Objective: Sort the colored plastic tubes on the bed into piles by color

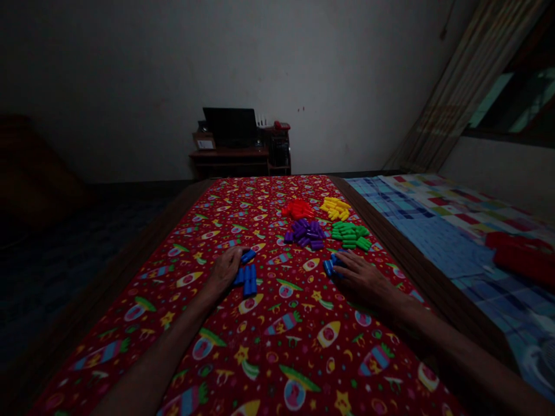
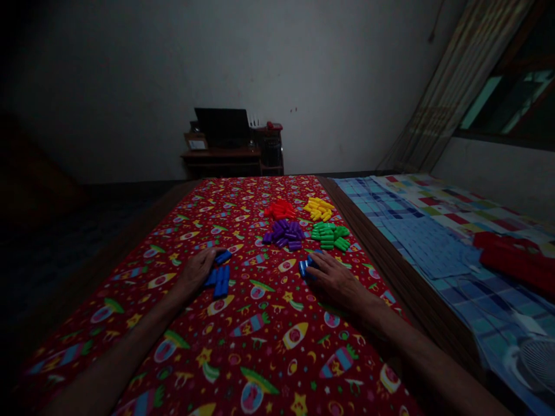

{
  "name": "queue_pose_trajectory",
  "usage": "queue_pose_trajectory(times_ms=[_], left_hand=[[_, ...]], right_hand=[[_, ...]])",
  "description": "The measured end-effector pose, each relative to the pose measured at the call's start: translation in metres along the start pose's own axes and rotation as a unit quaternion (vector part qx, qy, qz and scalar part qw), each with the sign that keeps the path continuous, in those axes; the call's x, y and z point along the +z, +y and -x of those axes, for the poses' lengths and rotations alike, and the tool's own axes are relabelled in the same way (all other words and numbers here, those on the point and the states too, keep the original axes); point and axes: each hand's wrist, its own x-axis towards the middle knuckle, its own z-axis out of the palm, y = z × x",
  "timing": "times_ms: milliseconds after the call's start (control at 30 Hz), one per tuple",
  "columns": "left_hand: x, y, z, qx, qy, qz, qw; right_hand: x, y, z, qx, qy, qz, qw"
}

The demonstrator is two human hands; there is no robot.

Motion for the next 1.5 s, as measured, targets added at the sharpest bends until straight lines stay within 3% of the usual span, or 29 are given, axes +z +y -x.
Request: queue_pose_trajectory(times_ms=[200,400,567,633,733,967,1067,1200,1333,1500], left_hand=[[0.001,0.000,0.001,-0.019,-0.003,0.035,0.999],[0.001,0.002,0.003,-0.031,-0.022,0.149,0.988],[0.010,-0.008,-0.001,-0.051,0.073,0.288,0.953],[0.013,-0.014,-0.004,-0.069,0.100,0.301,0.946],[0.016,-0.018,-0.007,-0.077,0.093,0.269,0.955],[0.012,-0.018,-0.007,-0.052,0.052,0.173,0.982],[0.011,-0.018,-0.006,-0.027,0.047,0.157,0.986],[0.011,-0.017,-0.006,-0.024,0.045,0.141,0.989],[0.011,-0.017,-0.006,-0.038,0.038,0.147,0.988],[0.013,-0.021,-0.004,-0.043,0.047,0.185,0.981]], right_hand=[[0.007,-0.035,-0.060,-0.048,0.005,-0.078,0.996],[0.067,-0.075,-0.160,-0.020,-0.035,-0.167,0.985],[0.102,-0.085,-0.204,-0.052,-0.104,-0.196,0.974],[0.101,-0.080,-0.204,-0.048,-0.131,-0.200,0.970],[0.086,-0.063,-0.187,-0.021,-0.120,-0.195,0.973],[0.019,-0.013,-0.128,0.066,-0.092,-0.155,0.981],[-0.004,0.003,-0.109,0.133,-0.144,-0.086,0.977],[-0.014,0.013,-0.096,0.185,-0.233,0.017,0.954],[-0.007,-0.005,-0.105,0.156,-0.181,0.012,0.971],[0.027,-0.081,-0.137,0.023,-0.117,-0.156,0.981]])
